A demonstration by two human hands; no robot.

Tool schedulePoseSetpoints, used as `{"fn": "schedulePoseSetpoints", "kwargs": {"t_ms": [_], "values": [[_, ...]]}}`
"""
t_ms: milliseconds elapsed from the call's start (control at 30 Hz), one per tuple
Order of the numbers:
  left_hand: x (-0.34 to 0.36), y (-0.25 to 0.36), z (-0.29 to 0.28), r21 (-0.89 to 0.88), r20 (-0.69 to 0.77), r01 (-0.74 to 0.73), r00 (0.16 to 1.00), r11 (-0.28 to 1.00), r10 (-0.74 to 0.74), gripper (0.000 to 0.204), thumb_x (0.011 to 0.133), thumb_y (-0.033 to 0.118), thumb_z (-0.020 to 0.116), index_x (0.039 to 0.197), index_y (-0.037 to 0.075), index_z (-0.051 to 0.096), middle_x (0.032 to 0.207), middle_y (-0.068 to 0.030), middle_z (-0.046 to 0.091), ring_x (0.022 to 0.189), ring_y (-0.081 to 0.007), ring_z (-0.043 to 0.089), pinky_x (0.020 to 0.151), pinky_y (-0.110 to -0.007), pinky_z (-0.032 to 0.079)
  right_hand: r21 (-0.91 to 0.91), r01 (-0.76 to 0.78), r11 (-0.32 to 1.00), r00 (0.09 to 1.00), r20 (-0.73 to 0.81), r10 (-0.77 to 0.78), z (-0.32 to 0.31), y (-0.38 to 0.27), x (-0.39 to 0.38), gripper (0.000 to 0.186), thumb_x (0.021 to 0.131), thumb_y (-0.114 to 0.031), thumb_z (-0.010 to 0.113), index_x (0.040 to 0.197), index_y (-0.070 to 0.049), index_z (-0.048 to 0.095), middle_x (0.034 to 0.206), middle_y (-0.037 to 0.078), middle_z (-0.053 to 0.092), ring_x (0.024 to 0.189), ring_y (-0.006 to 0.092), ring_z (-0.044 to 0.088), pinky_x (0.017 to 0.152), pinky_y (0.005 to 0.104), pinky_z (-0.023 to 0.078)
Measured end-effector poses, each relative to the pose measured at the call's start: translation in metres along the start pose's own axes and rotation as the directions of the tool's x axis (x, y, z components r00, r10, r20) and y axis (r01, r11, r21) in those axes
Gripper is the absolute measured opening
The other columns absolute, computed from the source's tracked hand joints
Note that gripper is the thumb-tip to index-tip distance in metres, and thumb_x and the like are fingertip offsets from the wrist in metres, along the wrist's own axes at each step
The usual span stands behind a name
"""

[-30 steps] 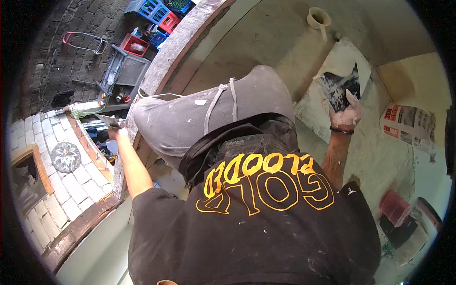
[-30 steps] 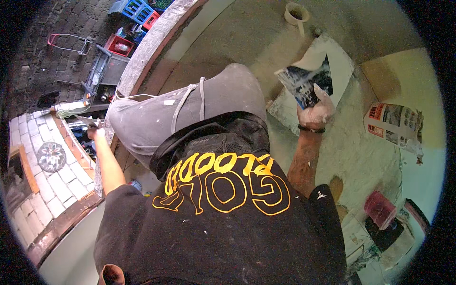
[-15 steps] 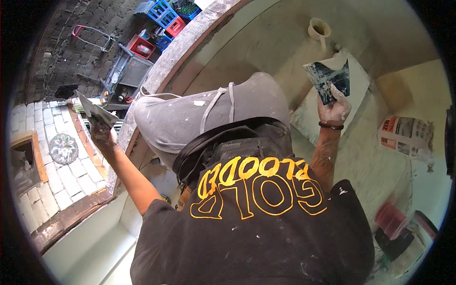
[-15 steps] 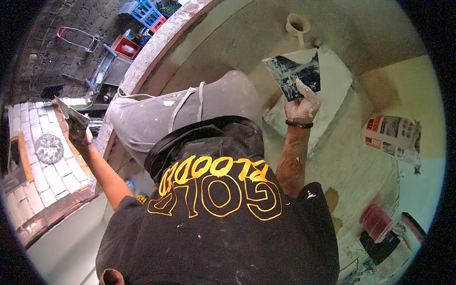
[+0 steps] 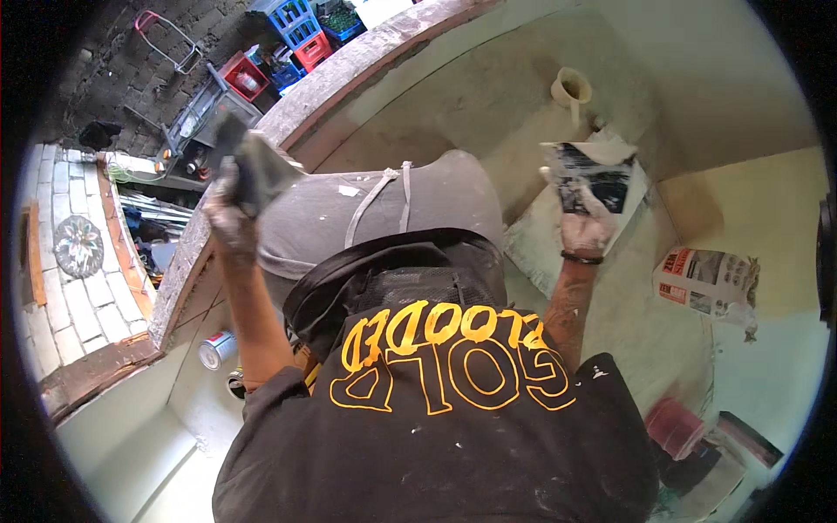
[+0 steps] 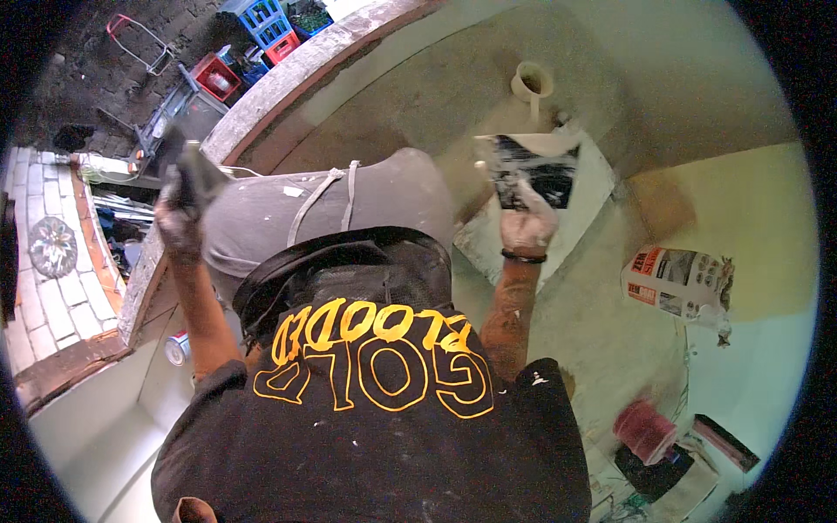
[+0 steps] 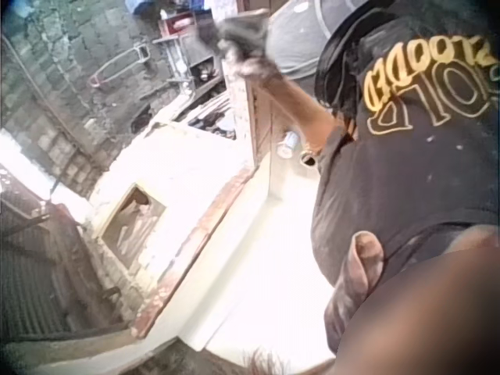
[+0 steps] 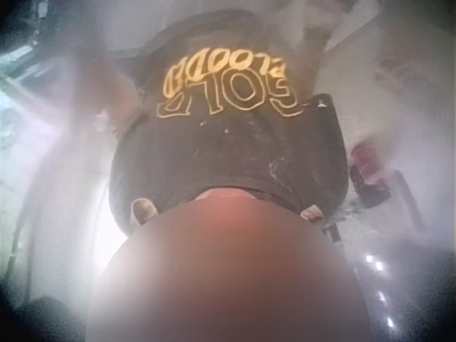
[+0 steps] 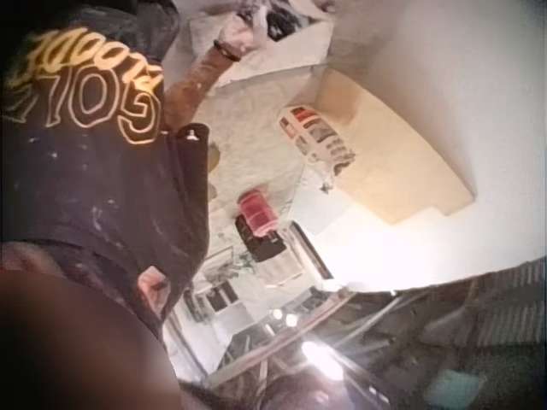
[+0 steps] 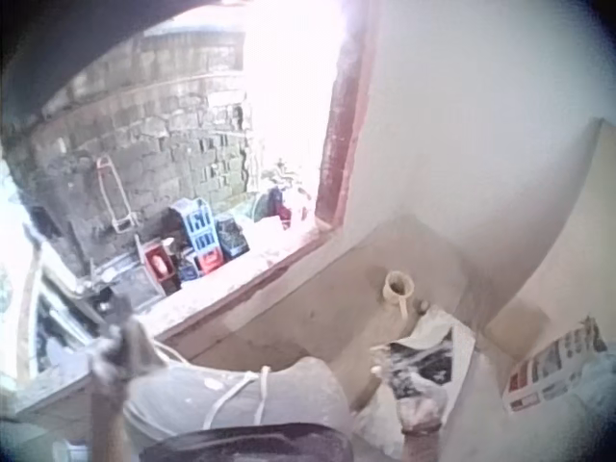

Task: The person works plaster between putty knives, scoops plaster from a board, and applies and smooths the mixture along the wall edge.

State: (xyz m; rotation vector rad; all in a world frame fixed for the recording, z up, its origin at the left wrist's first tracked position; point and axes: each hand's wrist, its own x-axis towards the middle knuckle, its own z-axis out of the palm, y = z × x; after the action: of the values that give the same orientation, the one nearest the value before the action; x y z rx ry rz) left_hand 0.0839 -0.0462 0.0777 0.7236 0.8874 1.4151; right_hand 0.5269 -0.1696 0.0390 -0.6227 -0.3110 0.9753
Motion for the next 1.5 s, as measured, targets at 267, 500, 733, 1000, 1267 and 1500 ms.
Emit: {"fn": "schedulePoseSetpoints", "kwargs": {"t_ms": [267,500,733,1000,1267,1500], "values": [[-0.032,-0.064,0.103,-0.117,0.029,0.24,0.971,0.964,-0.238,0.019,0.079,0.005,0.056,0.097,0.002,0.053,0.087,-0.0057,0.059,0.07,-0.0123,0.057,0.061,-0.023,0.047,-0.351,-0.097,0.931,0.964,0.199,0.176,0.064,0.077,-0.01,0.041,0.065,0.019,0.051,0.103,0.003,0.051,0.097,0.011,0.057,0.087,0.0221,0.058,0.08,0.0332,0.048],[-0.025,-0.067,0.104,-0.066,-0.014,0.184,0.982,0.981,-0.186,0.016,0.079,0.002,0.055,0.095,0.002,0.054,0.084,-0.0059,0.059,0.071,-0.0116,0.057,0.06,-0.023,0.046,-0.509,0.466,0.724,0.72,0.694,0.024,0.119,0.103,-0.027,0.058,0.063,0.019,0.046,0.115,-0.005,0.041,0.117,0.013,0.042,0.111,0.0228,0.043,0.088,0.0307,0.041],[-0.021,-0.058,0.107,-0.205,-0.012,0.199,0.978,0.958,-0.206,0.016,0.079,-0.003,0.049,0.095,-0.002,0.05,0.088,-0.0117,0.059,0.077,-0.0183,0.06,0.066,-0.03,0.051,-0.508,0.757,0.41,0.446,0.861,0.245,0.142,0.101,-0.024,0.052,0.059,0.004,0.059,0.108,-0.008,0.05,0.111,0.016,0.042,0.103,0.0322,0.045,0.087,0.0387,0.039],[0.0,-0.078,0.093,-0.257,-0.048,0.249,0.962,0.934,-0.27,0.016,0.08,0.002,0.05,0.095,-0.002,0.055,0.092,-0.0099,0.059,0.08,-0.0188,0.059,0.071,-0.031,0.05,-0.616,0.786,0.053,0.571,0.757,0.317,0.076,0.112,0.041,0.049,0.067,0.006,0.049,0.11,-0.018,0.051,0.11,0.013,0.042,0.102,0.0326,0.046,0.087,0.0387,0.041],[0.047,-0.127,0.008,-0.072,0.055,0.275,0.961,0.959,-0.272,0.03,0.084,0.011,0.045,0.109,-0.005,0.051,0.11,-0.0156,0.054,0.097,-0.0235,0.055,0.087,-0.036,0.044,-0.809,0.157,-0.567,0.987,0.151,0.057,-0.161,-0.005,0.012,0.042,0.068,0.001,0.043,0.108,-0.009,0.049,0.097,0.018,0.052,0.098,0.0344,0.047,0.082,0.0405,0.041],[0.055,-0.153,-0.043,-0.059,0.19,0.338,0.928,0.939,-0.321,0.029,0.083,0.006,0.045,0.109,-0.007,0.049,0.115,-0.0151,0.051,0.101,-0.0214,0.052,0.088,-0.032,0.043,-0.687,-0.22,-0.692,0.947,-0.321,0.018,-0.255,-0.038,-0.084,0.038,0.07,-0.001,0.047,0.107,-0.009,0.048,0.1,0.017,0.052,0.092,0.0351,0.052,0.079,0.0426,0.044]]}}
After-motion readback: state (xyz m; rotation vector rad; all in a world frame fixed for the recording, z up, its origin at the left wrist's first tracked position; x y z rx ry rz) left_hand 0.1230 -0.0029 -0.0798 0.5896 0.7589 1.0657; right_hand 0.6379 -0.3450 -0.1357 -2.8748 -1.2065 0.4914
